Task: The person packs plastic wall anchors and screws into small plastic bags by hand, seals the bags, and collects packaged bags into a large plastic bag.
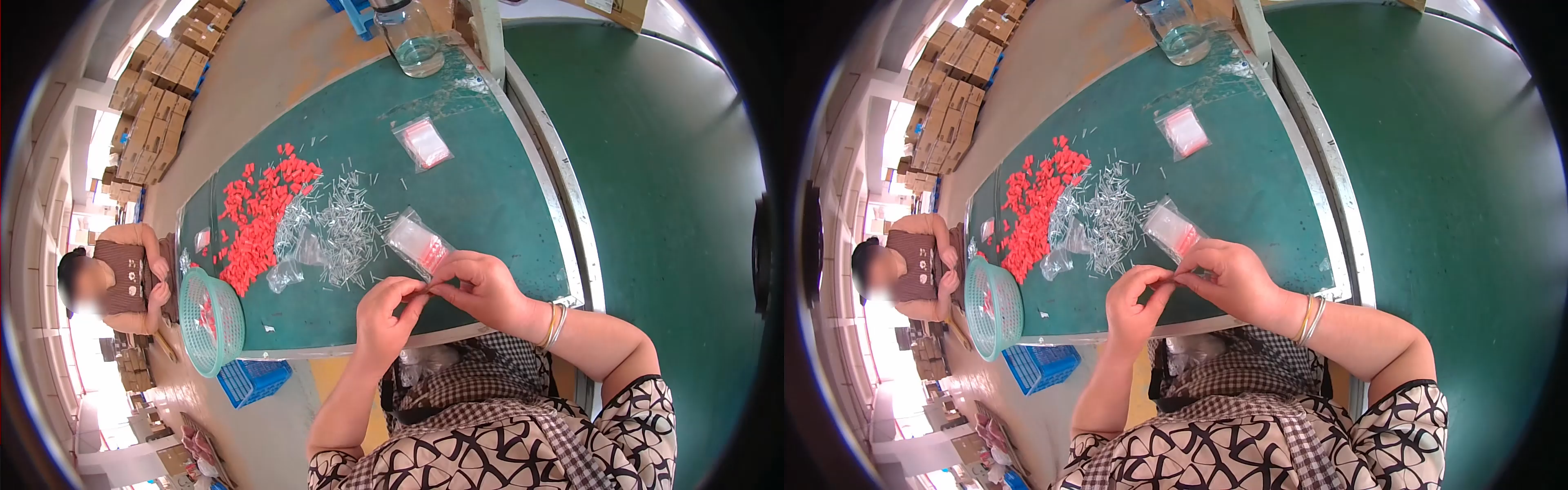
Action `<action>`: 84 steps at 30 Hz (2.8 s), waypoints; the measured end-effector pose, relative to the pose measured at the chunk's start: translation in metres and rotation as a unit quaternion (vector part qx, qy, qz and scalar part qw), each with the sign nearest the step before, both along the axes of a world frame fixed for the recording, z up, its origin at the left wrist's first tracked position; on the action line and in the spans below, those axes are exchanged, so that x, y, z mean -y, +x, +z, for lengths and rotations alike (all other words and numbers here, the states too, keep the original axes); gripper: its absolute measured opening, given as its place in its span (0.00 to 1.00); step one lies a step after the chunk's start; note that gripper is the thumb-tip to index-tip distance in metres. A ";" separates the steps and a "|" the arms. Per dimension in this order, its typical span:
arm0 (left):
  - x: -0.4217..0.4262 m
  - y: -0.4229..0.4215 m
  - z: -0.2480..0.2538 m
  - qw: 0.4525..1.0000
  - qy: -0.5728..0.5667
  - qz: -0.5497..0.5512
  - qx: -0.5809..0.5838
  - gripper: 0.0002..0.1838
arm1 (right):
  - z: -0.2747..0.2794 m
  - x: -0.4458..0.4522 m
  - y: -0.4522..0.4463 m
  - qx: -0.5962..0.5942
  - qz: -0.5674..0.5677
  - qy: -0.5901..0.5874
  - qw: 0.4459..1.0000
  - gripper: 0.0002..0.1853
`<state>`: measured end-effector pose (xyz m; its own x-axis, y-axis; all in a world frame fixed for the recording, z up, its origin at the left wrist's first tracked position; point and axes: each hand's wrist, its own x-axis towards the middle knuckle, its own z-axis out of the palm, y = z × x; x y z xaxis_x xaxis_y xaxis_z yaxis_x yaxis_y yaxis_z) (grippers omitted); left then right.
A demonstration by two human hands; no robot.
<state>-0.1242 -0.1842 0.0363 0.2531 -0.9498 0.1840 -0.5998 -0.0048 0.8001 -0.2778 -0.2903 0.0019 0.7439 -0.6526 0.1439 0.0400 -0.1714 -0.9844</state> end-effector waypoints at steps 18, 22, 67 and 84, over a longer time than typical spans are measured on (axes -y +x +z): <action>-0.008 0.005 -0.004 0.996 0.049 0.050 -0.048 0.06 | 0.004 -0.001 -0.001 -0.018 -0.010 -0.062 0.998 0.04; -0.008 0.004 -0.007 0.999 0.026 0.038 -0.025 0.05 | 0.007 -0.001 -0.002 -0.028 0.001 -0.061 0.998 0.05; -0.017 -0.015 -0.019 0.997 -0.056 0.052 0.013 0.08 | -0.009 -0.003 0.000 0.062 0.241 0.448 0.859 0.44; -0.030 -0.022 -0.026 0.911 0.004 0.145 -0.386 0.03 | -0.012 -0.009 0.003 0.047 0.094 0.340 0.935 0.02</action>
